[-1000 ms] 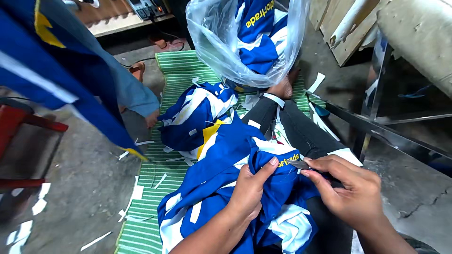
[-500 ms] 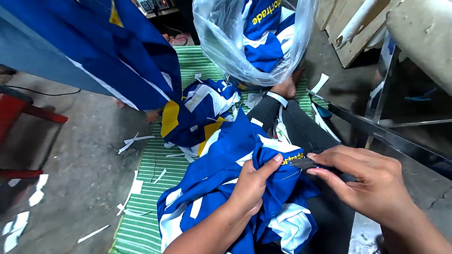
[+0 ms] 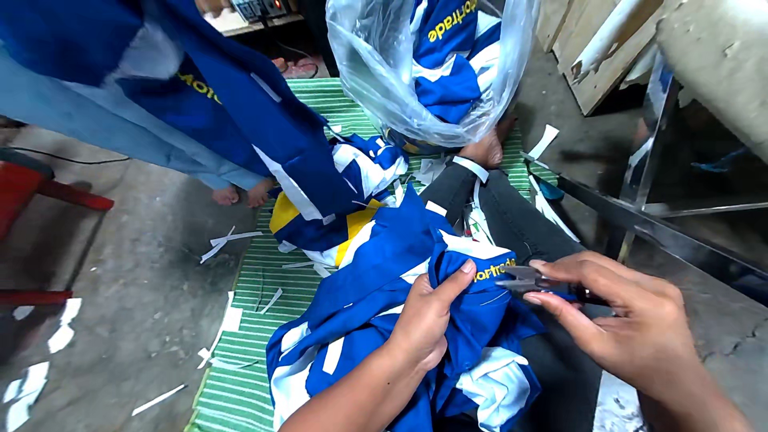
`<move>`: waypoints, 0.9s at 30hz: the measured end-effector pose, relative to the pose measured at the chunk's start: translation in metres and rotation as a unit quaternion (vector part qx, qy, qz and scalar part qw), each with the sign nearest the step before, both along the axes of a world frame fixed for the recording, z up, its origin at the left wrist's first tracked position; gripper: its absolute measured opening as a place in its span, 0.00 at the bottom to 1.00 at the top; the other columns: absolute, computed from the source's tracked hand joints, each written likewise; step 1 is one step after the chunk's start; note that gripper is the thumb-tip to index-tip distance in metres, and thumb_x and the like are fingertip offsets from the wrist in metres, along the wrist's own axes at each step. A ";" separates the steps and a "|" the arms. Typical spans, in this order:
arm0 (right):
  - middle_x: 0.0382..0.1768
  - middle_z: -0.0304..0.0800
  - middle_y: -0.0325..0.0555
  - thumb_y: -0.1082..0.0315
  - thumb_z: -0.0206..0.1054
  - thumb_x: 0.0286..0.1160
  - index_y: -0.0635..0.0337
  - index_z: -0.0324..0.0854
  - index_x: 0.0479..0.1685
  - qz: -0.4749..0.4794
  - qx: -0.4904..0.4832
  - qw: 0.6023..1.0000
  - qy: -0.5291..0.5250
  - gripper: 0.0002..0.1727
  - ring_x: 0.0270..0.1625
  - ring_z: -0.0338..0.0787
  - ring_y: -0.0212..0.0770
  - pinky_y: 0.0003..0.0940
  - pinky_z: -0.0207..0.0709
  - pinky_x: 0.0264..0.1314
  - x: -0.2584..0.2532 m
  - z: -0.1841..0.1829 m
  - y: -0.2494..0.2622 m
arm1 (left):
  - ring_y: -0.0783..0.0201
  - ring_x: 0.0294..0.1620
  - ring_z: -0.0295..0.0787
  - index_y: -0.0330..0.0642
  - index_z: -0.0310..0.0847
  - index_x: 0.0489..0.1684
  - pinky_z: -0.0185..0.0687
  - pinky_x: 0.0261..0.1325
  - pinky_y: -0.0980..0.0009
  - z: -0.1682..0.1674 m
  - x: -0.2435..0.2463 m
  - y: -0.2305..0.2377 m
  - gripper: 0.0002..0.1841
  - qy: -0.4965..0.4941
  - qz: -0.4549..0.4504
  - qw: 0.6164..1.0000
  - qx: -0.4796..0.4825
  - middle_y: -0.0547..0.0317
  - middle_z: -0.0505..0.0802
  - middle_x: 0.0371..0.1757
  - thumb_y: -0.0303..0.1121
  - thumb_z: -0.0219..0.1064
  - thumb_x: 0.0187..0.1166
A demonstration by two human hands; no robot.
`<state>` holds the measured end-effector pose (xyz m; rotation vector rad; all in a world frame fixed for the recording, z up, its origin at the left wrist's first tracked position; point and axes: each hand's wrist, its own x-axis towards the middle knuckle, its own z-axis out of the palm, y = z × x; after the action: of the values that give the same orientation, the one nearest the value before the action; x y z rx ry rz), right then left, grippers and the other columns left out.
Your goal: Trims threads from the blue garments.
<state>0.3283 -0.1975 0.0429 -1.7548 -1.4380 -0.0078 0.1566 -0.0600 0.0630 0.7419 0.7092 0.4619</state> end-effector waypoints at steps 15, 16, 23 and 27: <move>0.38 0.97 0.50 0.55 0.71 0.79 0.59 0.95 0.46 -0.129 0.053 0.984 -0.109 0.16 0.39 0.92 0.40 0.32 0.80 0.39 -0.031 -0.010 0.000 | 0.64 0.47 0.94 0.31 0.81 0.50 0.90 0.59 0.66 0.001 0.001 -0.005 0.08 0.000 0.016 1.000 0.009 0.51 0.94 0.43 0.25 0.56 0.88; 0.38 0.97 0.50 0.55 0.71 0.80 0.59 0.95 0.46 -0.132 0.053 0.983 -0.116 0.16 0.38 0.92 0.40 0.32 0.79 0.39 -0.032 -0.010 0.000 | 0.65 0.47 0.94 0.31 0.81 0.50 0.90 0.59 0.66 0.002 0.001 -0.005 0.08 0.000 0.018 1.000 0.011 0.51 0.94 0.42 0.25 0.56 0.88; 0.39 0.96 0.49 0.55 0.73 0.77 0.62 0.93 0.46 -0.107 0.069 0.991 -0.036 0.17 0.41 0.91 0.32 0.23 0.79 0.41 -0.031 -0.017 0.005 | 0.65 0.47 0.94 0.31 0.81 0.50 0.90 0.59 0.66 0.001 0.000 -0.006 0.08 -0.005 0.019 1.000 0.013 0.51 0.95 0.42 0.24 0.56 0.88; 0.40 0.94 0.45 0.57 0.75 0.74 0.65 0.92 0.47 -0.078 0.065 0.993 0.066 0.18 0.42 0.87 0.20 0.10 0.77 0.41 -0.031 -0.023 0.009 | 0.65 0.47 0.94 0.31 0.82 0.50 0.90 0.59 0.66 -0.001 -0.001 -0.006 0.08 -0.013 0.021 1.000 0.009 0.51 0.95 0.42 0.24 0.57 0.87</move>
<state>0.2972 -0.1889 0.0200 -1.7228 -1.1774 -0.0655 0.1560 -0.0662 0.0619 0.7372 0.6984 0.5160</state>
